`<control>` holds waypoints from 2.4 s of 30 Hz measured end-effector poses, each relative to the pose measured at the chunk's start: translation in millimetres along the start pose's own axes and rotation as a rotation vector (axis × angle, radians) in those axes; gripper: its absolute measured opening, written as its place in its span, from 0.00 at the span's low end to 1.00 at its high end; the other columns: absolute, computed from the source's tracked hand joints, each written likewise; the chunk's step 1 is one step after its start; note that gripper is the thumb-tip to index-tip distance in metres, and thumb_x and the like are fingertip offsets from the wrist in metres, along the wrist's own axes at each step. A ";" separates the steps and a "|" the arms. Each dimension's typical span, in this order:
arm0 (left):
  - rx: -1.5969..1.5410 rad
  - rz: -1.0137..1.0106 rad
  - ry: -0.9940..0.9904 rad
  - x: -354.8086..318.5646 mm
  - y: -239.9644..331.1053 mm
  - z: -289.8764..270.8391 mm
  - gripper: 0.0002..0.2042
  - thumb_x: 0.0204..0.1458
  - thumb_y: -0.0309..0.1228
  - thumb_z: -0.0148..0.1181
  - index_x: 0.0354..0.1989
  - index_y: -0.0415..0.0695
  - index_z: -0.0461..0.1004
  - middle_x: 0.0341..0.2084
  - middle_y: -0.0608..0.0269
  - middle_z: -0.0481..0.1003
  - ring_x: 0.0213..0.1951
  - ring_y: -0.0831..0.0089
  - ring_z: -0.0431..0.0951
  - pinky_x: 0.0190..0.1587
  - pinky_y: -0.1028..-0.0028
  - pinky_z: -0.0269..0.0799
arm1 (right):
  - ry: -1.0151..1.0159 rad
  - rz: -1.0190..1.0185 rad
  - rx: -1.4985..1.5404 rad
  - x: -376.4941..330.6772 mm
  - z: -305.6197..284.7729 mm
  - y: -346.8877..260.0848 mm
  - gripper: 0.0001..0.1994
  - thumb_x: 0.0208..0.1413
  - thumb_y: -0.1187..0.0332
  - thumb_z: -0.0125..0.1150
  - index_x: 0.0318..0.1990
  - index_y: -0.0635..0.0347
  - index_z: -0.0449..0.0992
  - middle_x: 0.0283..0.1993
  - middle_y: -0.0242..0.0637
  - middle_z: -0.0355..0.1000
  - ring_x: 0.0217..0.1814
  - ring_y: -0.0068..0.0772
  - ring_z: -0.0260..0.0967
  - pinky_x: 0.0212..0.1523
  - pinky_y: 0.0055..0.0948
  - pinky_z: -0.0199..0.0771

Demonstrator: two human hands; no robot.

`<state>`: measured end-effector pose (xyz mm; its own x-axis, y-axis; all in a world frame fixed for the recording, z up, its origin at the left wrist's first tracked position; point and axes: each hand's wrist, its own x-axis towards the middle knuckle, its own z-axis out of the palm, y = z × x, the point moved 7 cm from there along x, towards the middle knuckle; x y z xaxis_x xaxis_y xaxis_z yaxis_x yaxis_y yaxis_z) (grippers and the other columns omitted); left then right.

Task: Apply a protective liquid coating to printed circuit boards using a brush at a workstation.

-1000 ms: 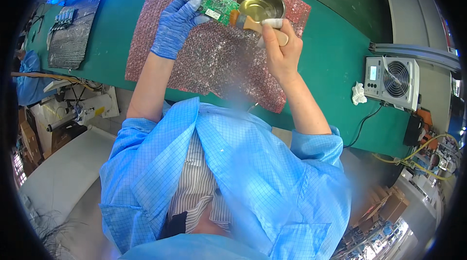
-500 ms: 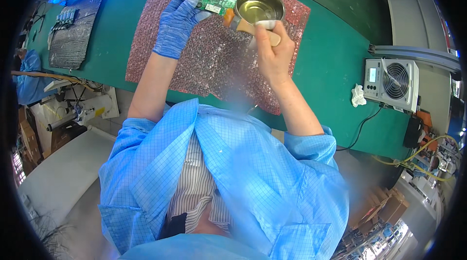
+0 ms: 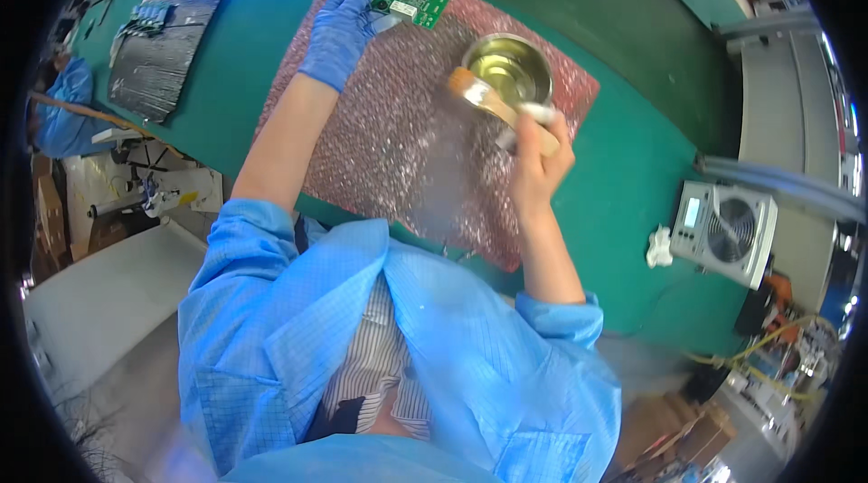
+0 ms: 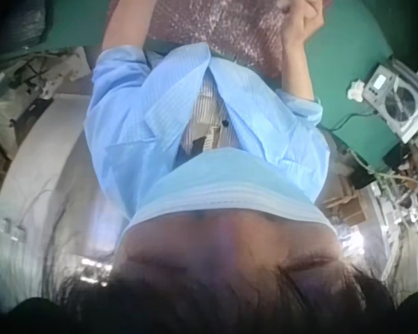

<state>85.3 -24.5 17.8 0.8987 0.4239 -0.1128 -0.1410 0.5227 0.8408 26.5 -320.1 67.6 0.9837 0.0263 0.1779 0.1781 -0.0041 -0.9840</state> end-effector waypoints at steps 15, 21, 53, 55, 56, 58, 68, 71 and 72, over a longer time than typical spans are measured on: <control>0.129 0.128 0.399 172.5 3.7 -110.4 0.13 0.44 0.29 0.61 0.37 0.39 0.70 0.29 0.56 0.72 0.28 0.65 0.75 0.30 0.68 0.76 | 0.175 0.069 0.022 2.3 -52.5 25.2 0.11 0.60 0.64 0.45 0.40 0.62 0.67 0.27 0.31 0.67 0.23 0.16 0.62 0.21 0.16 0.59; 0.122 -0.008 0.085 99.4 34.8 -121.0 0.11 0.51 0.28 0.54 0.42 0.38 0.68 0.34 0.54 0.73 0.36 0.63 0.75 0.40 0.64 0.75 | 0.152 0.094 -0.133 20.6 -57.9 20.1 0.08 0.58 0.66 0.50 0.33 0.61 0.69 0.23 0.27 0.67 0.20 0.14 0.60 0.20 0.16 0.58; 0.346 -0.024 0.121 -123.5 -1.1 -66.9 0.30 0.55 0.52 0.42 0.55 0.36 0.59 0.53 0.47 0.62 0.58 0.57 0.58 0.61 0.60 0.51 | -0.521 -0.404 -1.114 -84.0 25.9 -12.3 0.45 0.40 0.40 0.58 0.62 0.58 0.52 0.64 0.46 0.49 0.69 0.45 0.38 0.65 0.44 0.35; 0.564 0.058 0.055 -115.9 -8.8 -63.8 0.35 0.51 0.56 0.46 0.57 0.37 0.57 0.57 0.47 0.56 0.61 0.57 0.53 0.61 0.62 0.49 | -0.584 -0.419 -1.081 -90.6 39.5 1.7 0.40 0.44 0.41 0.55 0.62 0.54 0.54 0.64 0.40 0.50 0.69 0.42 0.39 0.65 0.42 0.36; 0.789 0.241 0.021 -117.5 0.5 -52.7 0.35 0.50 0.55 0.49 0.57 0.38 0.57 0.58 0.45 0.54 0.61 0.55 0.51 0.61 0.61 0.49 | -0.577 -0.417 -1.068 -89.2 43.6 2.5 0.40 0.44 0.41 0.55 0.62 0.54 0.54 0.64 0.40 0.50 0.69 0.42 0.39 0.65 0.42 0.36; 1.025 0.439 -0.014 -127.1 11.9 -35.9 0.35 0.49 0.54 0.52 0.57 0.38 0.56 0.59 0.43 0.51 0.62 0.53 0.50 0.61 0.60 0.48 | -0.544 -0.500 -1.099 -87.5 53.6 -2.3 0.37 0.47 0.44 0.54 0.61 0.52 0.55 0.64 0.38 0.50 0.69 0.39 0.40 0.65 0.42 0.37; 1.468 0.677 -0.074 -130.5 5.7 -37.5 0.31 0.46 0.43 0.60 0.54 0.38 0.61 0.57 0.38 0.53 0.59 0.47 0.54 0.58 0.57 0.53 | -0.735 -0.602 -0.903 -101.3 150.3 30.9 0.39 0.48 0.42 0.52 0.60 0.62 0.55 0.64 0.43 0.50 0.69 0.41 0.39 0.66 0.41 0.39; 1.519 0.735 -0.016 -127.9 19.7 -46.5 0.30 0.44 0.44 0.62 0.53 0.39 0.62 0.55 0.39 0.56 0.57 0.48 0.57 0.57 0.58 0.55 | -0.759 -0.644 -0.825 -111.6 166.4 28.7 0.39 0.48 0.41 0.50 0.59 0.63 0.56 0.63 0.45 0.51 0.69 0.42 0.40 0.66 0.41 0.39; 1.552 0.781 -0.026 -129.0 22.4 -45.5 0.30 0.45 0.44 0.62 0.53 0.38 0.62 0.55 0.39 0.56 0.57 0.48 0.58 0.57 0.57 0.55 | -0.762 -0.643 -0.795 -114.3 170.2 29.2 0.39 0.48 0.40 0.49 0.59 0.64 0.56 0.63 0.45 0.51 0.69 0.42 0.40 0.66 0.41 0.39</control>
<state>-52.6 -33.8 27.0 0.8272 0.1903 0.5287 -0.0265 -0.9266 0.3751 -85.0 -153.1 17.0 0.4986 0.8098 0.3093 0.8408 -0.3651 -0.3996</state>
